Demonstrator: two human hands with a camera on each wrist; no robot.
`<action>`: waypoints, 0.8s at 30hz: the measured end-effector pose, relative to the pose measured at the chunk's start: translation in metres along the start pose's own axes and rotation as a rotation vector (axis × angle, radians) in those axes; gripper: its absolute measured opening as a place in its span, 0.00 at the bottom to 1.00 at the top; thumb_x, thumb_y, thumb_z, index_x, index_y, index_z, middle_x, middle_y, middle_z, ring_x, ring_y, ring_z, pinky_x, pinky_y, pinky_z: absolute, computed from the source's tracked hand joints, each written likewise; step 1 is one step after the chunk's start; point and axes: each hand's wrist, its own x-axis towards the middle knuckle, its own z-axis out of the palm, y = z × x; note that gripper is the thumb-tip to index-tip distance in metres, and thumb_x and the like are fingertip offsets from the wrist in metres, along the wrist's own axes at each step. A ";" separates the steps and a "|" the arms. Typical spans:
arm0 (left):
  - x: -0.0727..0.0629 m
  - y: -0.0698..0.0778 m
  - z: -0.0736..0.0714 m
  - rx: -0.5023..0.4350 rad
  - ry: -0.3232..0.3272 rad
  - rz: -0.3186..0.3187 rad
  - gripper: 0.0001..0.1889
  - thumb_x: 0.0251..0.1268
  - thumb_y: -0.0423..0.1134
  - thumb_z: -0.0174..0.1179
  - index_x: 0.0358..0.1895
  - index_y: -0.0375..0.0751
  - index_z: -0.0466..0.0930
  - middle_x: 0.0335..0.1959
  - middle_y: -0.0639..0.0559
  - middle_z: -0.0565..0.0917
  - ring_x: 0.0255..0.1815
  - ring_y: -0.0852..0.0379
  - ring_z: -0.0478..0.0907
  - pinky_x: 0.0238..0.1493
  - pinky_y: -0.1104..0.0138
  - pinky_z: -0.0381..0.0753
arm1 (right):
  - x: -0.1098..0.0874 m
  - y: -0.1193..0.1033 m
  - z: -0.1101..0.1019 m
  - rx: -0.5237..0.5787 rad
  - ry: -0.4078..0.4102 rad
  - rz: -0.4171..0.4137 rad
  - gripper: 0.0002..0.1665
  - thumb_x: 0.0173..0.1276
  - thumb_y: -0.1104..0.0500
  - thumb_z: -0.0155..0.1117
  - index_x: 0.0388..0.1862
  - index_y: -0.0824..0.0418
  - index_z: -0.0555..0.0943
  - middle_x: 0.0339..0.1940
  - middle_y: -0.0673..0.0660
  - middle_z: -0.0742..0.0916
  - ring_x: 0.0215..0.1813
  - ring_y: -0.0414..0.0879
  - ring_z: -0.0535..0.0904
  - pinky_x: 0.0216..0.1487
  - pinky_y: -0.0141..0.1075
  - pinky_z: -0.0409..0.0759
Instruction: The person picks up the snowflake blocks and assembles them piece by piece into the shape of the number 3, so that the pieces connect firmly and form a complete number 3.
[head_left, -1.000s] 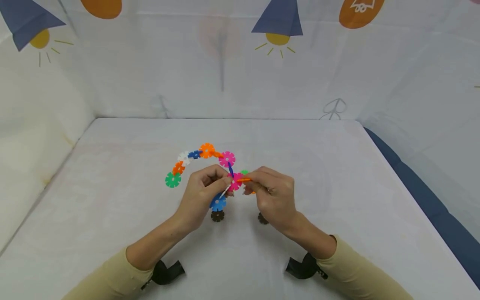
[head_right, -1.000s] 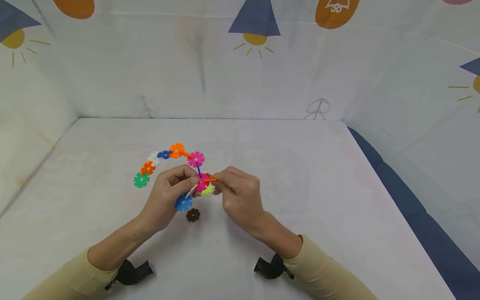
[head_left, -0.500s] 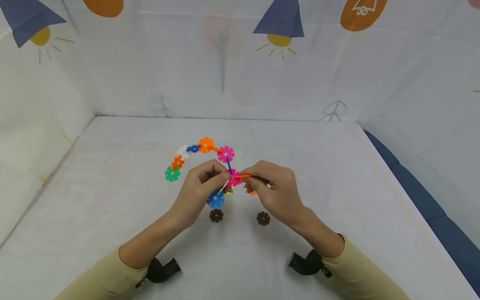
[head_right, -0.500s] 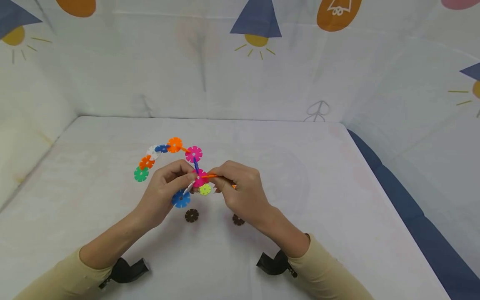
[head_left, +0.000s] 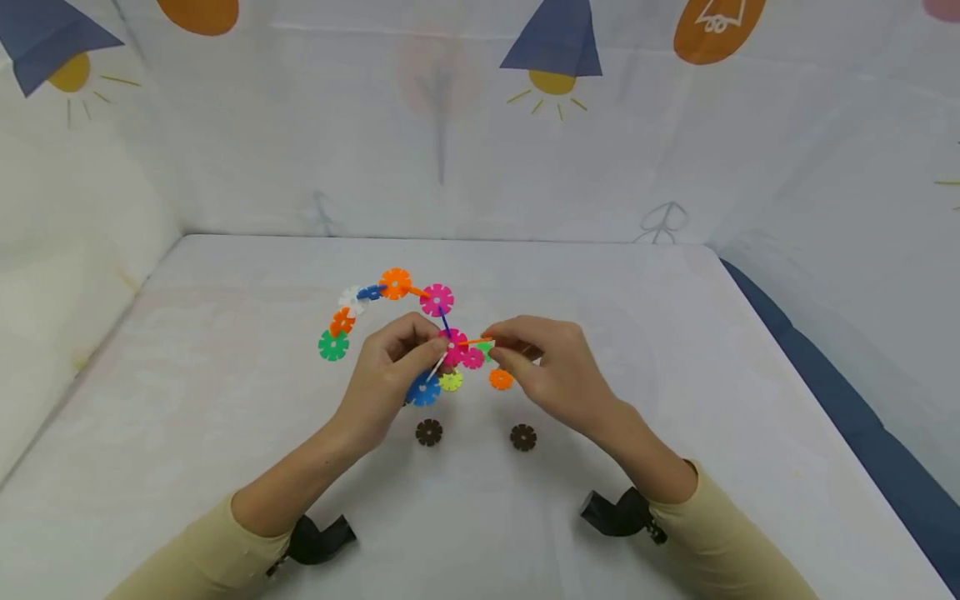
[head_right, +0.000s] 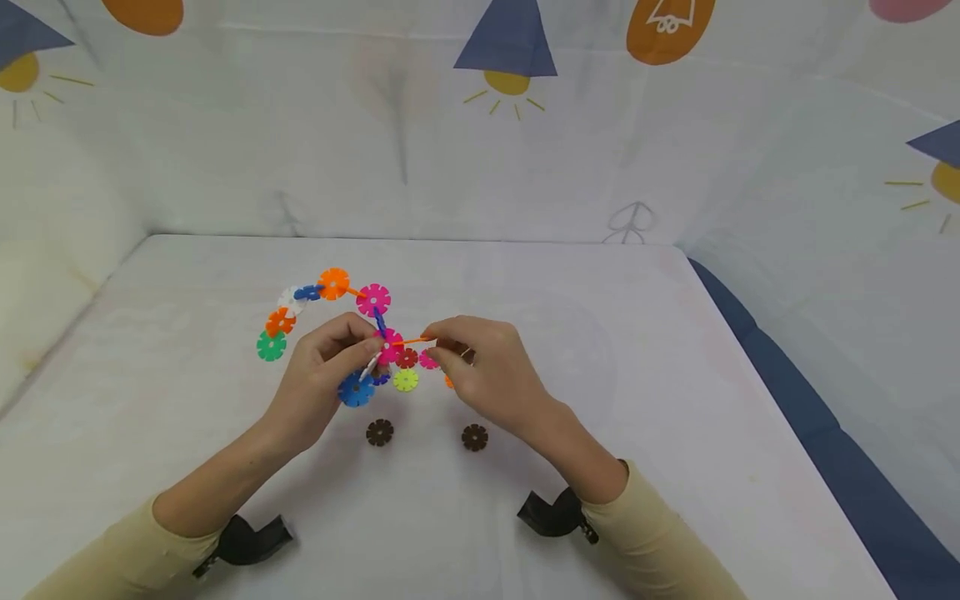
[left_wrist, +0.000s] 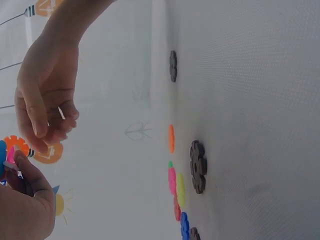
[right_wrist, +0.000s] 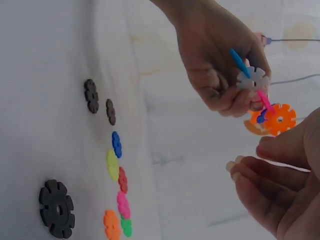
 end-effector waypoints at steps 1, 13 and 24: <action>0.000 0.000 0.000 0.000 0.002 -0.002 0.07 0.73 0.40 0.54 0.39 0.41 0.77 0.30 0.49 0.73 0.30 0.55 0.72 0.29 0.69 0.74 | 0.001 0.001 -0.001 -0.014 -0.025 0.030 0.09 0.64 0.66 0.69 0.44 0.61 0.87 0.37 0.51 0.90 0.32 0.37 0.84 0.36 0.33 0.86; 0.000 -0.003 0.000 -0.039 -0.004 -0.043 0.07 0.72 0.41 0.58 0.42 0.40 0.77 0.31 0.51 0.75 0.31 0.57 0.72 0.29 0.71 0.75 | 0.003 0.019 0.007 -0.135 -0.206 0.211 0.10 0.65 0.66 0.65 0.43 0.59 0.87 0.33 0.49 0.88 0.34 0.39 0.82 0.37 0.32 0.82; 0.002 -0.004 0.004 -0.071 -0.076 -0.196 0.12 0.67 0.43 0.63 0.38 0.39 0.74 0.33 0.50 0.77 0.38 0.52 0.74 0.37 0.68 0.77 | 0.005 0.035 0.012 -0.221 -0.343 0.275 0.08 0.67 0.62 0.64 0.43 0.59 0.87 0.35 0.49 0.88 0.37 0.42 0.80 0.37 0.34 0.80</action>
